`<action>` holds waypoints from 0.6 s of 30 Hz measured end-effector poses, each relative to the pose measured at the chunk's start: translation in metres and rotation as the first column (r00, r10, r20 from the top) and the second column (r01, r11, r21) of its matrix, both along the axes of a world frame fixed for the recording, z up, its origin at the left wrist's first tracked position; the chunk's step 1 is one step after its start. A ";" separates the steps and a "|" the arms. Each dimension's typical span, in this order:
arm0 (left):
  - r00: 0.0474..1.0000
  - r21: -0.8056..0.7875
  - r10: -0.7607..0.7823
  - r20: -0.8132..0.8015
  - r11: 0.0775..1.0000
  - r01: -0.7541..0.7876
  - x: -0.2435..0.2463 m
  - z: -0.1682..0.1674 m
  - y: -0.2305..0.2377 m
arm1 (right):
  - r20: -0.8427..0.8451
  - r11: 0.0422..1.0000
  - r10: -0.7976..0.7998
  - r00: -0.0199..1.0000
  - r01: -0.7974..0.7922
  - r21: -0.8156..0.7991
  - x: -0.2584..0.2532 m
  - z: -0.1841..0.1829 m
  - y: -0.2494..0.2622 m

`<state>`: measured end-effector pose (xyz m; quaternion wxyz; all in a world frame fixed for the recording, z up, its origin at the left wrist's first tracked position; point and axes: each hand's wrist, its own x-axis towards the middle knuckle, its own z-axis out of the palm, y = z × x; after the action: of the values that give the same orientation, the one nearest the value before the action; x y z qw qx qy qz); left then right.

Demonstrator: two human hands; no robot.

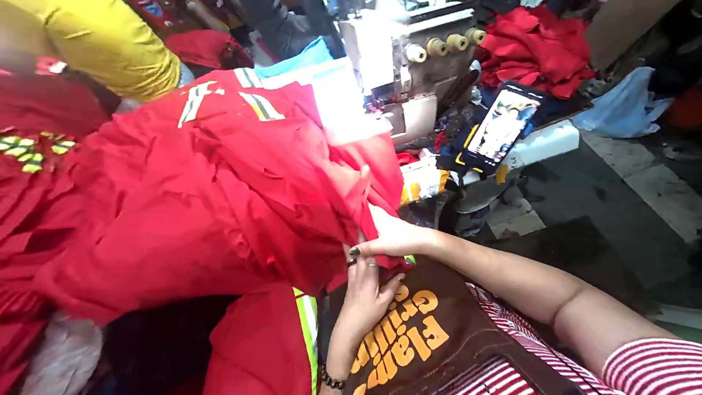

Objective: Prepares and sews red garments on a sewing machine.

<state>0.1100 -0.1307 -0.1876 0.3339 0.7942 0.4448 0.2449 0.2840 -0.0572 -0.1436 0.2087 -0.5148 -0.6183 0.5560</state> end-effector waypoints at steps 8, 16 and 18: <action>0.862 0.212 -0.093 0.498 0.977 -0.017 -0.045 0.068 -0.034 | -0.571 0.950 -0.284 0.771 0.145 -0.276 -0.017 0.079 0.039; 0.879 -0.226 -0.072 0.472 0.954 0.199 -0.027 0.062 -0.018 | -0.921 0.834 0.034 0.388 0.497 0.240 -0.030 0.181 0.080; 0.842 -0.444 0.236 0.485 0.896 0.004 -0.020 0.025 0.014 | -0.867 0.660 -0.154 0.474 0.702 0.266 -0.040 0.202 0.048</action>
<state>0.0901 -0.1170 -0.1625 0.5929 0.5740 0.4271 0.3695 0.2436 -0.0095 0.0588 0.7475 -0.2686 -0.4391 0.4199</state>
